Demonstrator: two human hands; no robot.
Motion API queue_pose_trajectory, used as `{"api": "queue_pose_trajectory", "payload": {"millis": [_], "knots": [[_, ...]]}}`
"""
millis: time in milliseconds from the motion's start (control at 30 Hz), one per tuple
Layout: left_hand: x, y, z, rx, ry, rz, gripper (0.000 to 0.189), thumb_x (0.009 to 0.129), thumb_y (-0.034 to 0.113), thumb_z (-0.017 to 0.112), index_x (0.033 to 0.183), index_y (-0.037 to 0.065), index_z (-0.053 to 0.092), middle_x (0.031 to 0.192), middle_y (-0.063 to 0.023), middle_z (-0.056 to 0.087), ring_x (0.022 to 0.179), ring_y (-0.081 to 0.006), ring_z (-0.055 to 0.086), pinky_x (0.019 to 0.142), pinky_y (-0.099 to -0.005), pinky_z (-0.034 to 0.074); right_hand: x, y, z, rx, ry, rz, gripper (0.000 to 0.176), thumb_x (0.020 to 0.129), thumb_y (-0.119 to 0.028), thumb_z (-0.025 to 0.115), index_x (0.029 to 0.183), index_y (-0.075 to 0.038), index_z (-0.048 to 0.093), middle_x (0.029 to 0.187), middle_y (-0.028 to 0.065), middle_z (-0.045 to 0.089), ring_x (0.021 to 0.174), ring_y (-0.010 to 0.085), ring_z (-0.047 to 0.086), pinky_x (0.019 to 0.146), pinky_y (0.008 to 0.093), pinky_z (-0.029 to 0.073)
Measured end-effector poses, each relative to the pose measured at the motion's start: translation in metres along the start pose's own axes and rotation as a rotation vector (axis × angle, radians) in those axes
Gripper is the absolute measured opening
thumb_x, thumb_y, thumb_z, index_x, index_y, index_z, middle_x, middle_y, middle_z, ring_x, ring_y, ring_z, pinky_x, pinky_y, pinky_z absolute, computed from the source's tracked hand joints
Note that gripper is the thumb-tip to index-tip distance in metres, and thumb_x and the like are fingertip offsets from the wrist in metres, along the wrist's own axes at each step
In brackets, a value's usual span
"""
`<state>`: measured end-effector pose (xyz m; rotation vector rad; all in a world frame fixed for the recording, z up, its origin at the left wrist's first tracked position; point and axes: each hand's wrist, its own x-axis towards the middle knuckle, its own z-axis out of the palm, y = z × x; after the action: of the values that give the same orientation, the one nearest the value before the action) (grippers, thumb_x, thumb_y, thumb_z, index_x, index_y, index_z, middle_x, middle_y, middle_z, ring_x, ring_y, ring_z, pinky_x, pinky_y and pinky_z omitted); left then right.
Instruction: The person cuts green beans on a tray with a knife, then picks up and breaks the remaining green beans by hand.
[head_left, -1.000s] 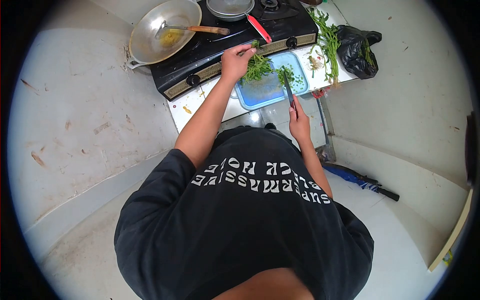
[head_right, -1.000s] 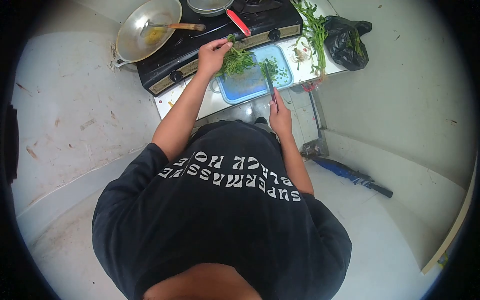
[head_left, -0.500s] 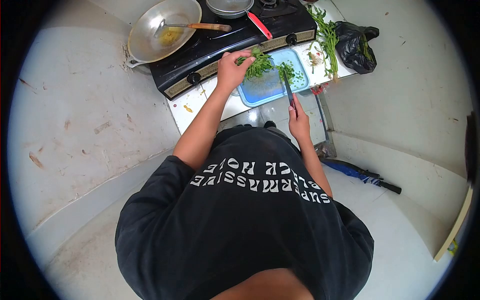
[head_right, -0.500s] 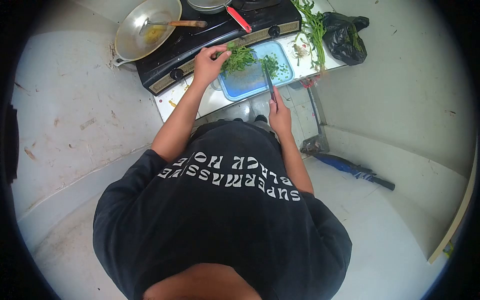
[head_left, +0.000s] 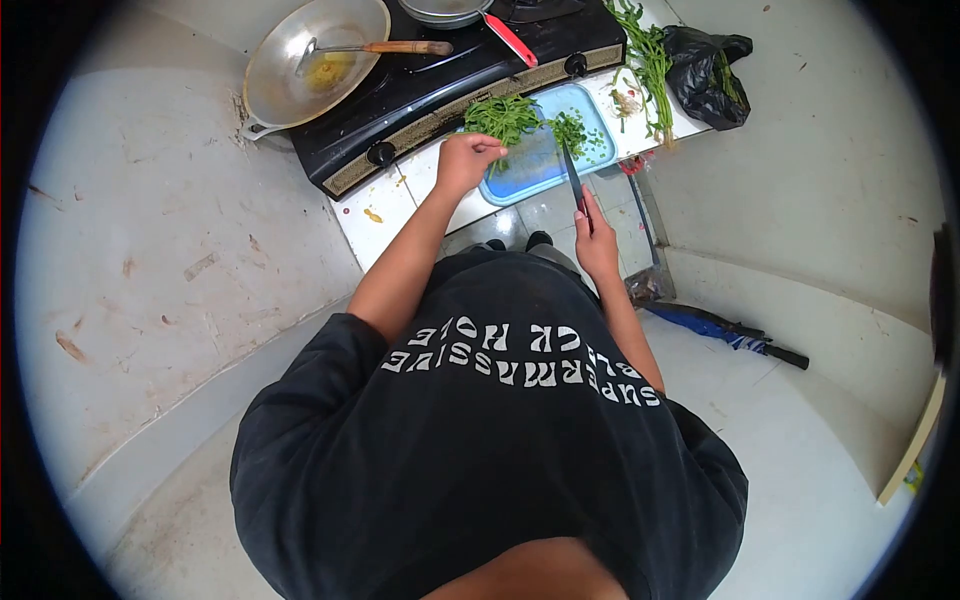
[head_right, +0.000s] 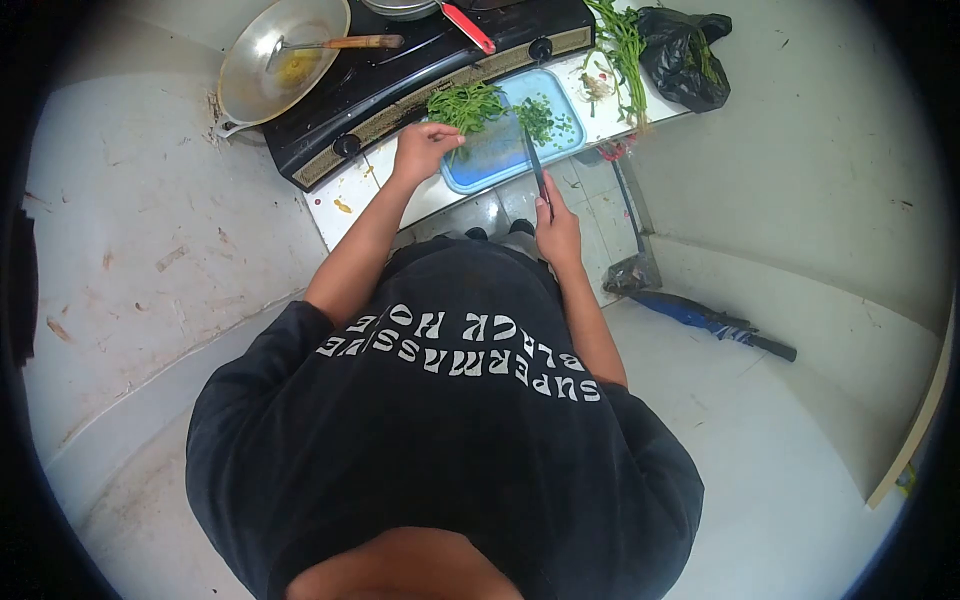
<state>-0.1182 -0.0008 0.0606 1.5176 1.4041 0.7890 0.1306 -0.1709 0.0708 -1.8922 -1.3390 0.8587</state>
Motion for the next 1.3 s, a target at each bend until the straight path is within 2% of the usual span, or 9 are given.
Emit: {"api": "queue_pose_trajectory", "payload": {"millis": [267, 400, 467, 567, 733, 833, 900, 933, 1300], "knots": [[0.012, 0.002, 0.004, 0.126, -0.093, -0.038, 0.039, 0.083, 0.019, 0.087, 0.121, 0.011, 0.080, 0.092, -0.0074, 0.081, 0.081, -0.0156, 0.074, 0.078, -0.0329, 0.057, -0.009, 0.005, -0.004, 0.007, 0.037, 0.011, 0.053, 0.107, -0.021, 0.057, 0.159, -0.025, 0.049, 0.120, 0.0224, 0.075, 0.111, 0.0400, 0.073, 0.094, 0.0418, 0.056], [0.006, 0.012, -0.014, 0.307, -0.011, 0.153, 0.032, 0.082, 0.013, 0.085, 0.113, 0.014, 0.082, 0.095, -0.0041, 0.080, 0.089, -0.0227, 0.069, 0.087, -0.0369, 0.055, -0.015, 0.009, -0.004, 0.003, 0.050, 0.036, 0.054, 0.106, -0.021, 0.058, 0.159, -0.025, 0.048, 0.118, 0.0224, 0.075, 0.110, 0.0399, 0.074, 0.093, 0.0412, 0.056], [0.004, 0.013, -0.023, 0.380, -0.026, 0.376, 0.023, 0.084, 0.011, 0.082, 0.107, 0.013, 0.083, 0.100, -0.0051, 0.079, 0.098, -0.0262, 0.065, 0.093, -0.0387, 0.053, -0.015, 0.010, -0.003, 0.001, 0.044, 0.040, 0.054, 0.106, -0.021, 0.058, 0.159, -0.025, 0.048, 0.116, 0.0222, 0.075, 0.106, 0.0391, 0.074, 0.092, 0.0406, 0.056], [-0.002, 0.039, -0.026, 0.322, 0.009, 0.534, 0.015, 0.082, 0.010, 0.083, 0.097, 0.013, 0.084, 0.099, -0.0066, 0.079, 0.100, -0.0282, 0.064, 0.093, -0.0406, 0.052, -0.014, 0.003, -0.005, 0.002, 0.026, 0.072, 0.055, 0.106, -0.021, 0.058, 0.159, -0.025, 0.048, 0.112, 0.0218, 0.075, 0.100, 0.0372, 0.075, 0.088, 0.0396, 0.056], [0.000, 0.027, -0.004, 0.148, -0.039, 0.502, 0.018, 0.083, 0.012, 0.083, 0.101, 0.014, 0.083, 0.103, -0.0050, 0.078, 0.104, -0.0273, 0.062, 0.097, -0.0401, 0.049, -0.004, 0.006, -0.007, 0.013, 0.039, 0.085, 0.055, 0.105, -0.022, 0.059, 0.160, -0.025, 0.048, 0.111, 0.0213, 0.075, 0.093, 0.0346, 0.076, 0.085, 0.0390, 0.056], [-0.003, 0.008, 0.004, 0.510, -0.179, 0.519, 0.035, 0.082, 0.018, 0.084, 0.116, 0.021, 0.081, 0.120, -0.0014, 0.072, 0.117, -0.0246, 0.056, 0.100, -0.0439, 0.040, -0.002, 0.005, -0.012, 0.013, 0.066, 0.062, 0.056, 0.105, -0.022, 0.059, 0.160, -0.025, 0.048, 0.112, 0.0218, 0.075, 0.097, 0.0354, 0.076, 0.086, 0.0400, 0.056], [-0.006, -0.004, 0.003, 0.597, -0.137, 0.470, 0.037, 0.083, 0.017, 0.084, 0.119, 0.022, 0.080, 0.123, -0.0011, 0.071, 0.118, -0.0250, 0.056, 0.098, -0.0439, 0.039, -0.003, 0.003, -0.019, 0.018, 0.036, 0.126, 0.055, 0.108, -0.025, 0.058, 0.161, -0.023, 0.046, 0.125, 0.0194, 0.074, 0.113, 0.0264, 0.073, 0.098, 0.0360, 0.053], [-0.007, -0.010, 0.002, 0.690, -0.086, 0.417, 0.039, 0.083, 0.017, 0.083, 0.122, 0.023, 0.079, 0.125, -0.0008, 0.069, 0.119, -0.0253, 0.055, 0.097, -0.0438, 0.039, -0.005, 0.005, -0.021, 0.017, 0.037, 0.131, 0.055, 0.108, -0.025, 0.058, 0.161, -0.023, 0.046, 0.125, 0.0194, 0.074, 0.113, 0.0264, 0.073, 0.098, 0.0360, 0.053], [0.019, -0.014, 0.001, 0.839, -0.229, 0.623, 0.031, 0.086, 0.019, 0.077, 0.116, 0.028, 0.080, 0.107, 0.0021, 0.065, 0.111, -0.0209, 0.055, 0.092, -0.0428, 0.038, -0.011, 0.007, -0.019, 0.032, -0.018, 0.220, 0.056, 0.108, -0.023, 0.059, 0.162, -0.023, 0.045, 0.129, 0.0195, 0.073, 0.116, 0.0256, 0.072, 0.099, 0.0350, 0.052]]}}
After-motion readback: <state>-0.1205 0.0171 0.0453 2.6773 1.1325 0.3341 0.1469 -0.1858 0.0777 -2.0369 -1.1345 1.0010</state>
